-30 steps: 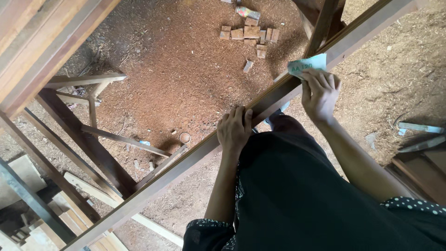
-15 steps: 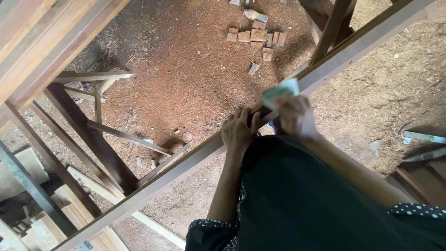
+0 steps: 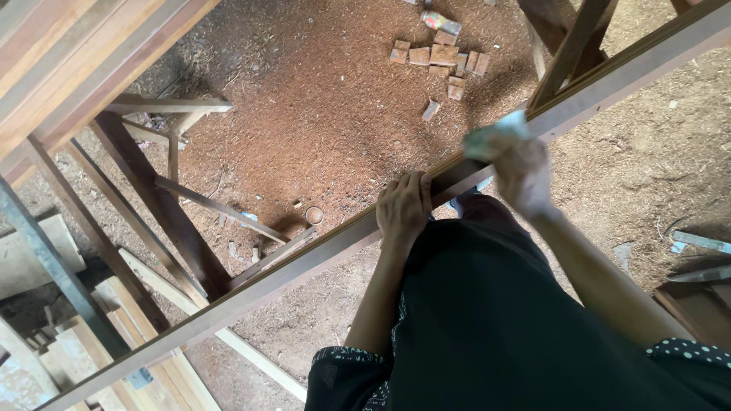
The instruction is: The person sands the surface of a wooden furniture frame by hand using a piece of sandpaper.
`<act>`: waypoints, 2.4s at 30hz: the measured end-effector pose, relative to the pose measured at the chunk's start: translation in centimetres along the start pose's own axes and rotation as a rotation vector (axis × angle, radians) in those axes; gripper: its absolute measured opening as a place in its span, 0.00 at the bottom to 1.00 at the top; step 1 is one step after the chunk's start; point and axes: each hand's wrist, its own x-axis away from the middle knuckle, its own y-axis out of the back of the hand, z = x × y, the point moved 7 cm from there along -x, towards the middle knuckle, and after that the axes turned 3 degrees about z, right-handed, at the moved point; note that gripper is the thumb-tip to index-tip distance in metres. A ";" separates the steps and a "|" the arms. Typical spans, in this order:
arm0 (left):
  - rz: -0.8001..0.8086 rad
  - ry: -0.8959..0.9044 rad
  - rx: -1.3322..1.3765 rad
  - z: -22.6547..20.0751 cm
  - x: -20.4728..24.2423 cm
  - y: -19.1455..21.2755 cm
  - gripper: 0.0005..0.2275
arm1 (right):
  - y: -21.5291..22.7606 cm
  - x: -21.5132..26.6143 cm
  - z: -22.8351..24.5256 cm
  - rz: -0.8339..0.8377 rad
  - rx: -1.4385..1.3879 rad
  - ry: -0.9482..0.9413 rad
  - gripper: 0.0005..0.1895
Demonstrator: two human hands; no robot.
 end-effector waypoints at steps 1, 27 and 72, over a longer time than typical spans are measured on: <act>0.019 0.006 0.005 0.1 -0.2 -0.3 0.21 | 0.4 -0.1 -0.3 -0.060 0.057 0.016 0.07; -0.022 0.400 -0.117 -1.0 -2.2 -4.1 0.26 | 0.2 0.1 -1.2 0.068 -0.023 0.270 0.10; -0.048 0.142 0.010 -1.9 -0.5 -1.6 0.21 | 3.1 2.3 1.3 -0.119 0.131 0.177 0.09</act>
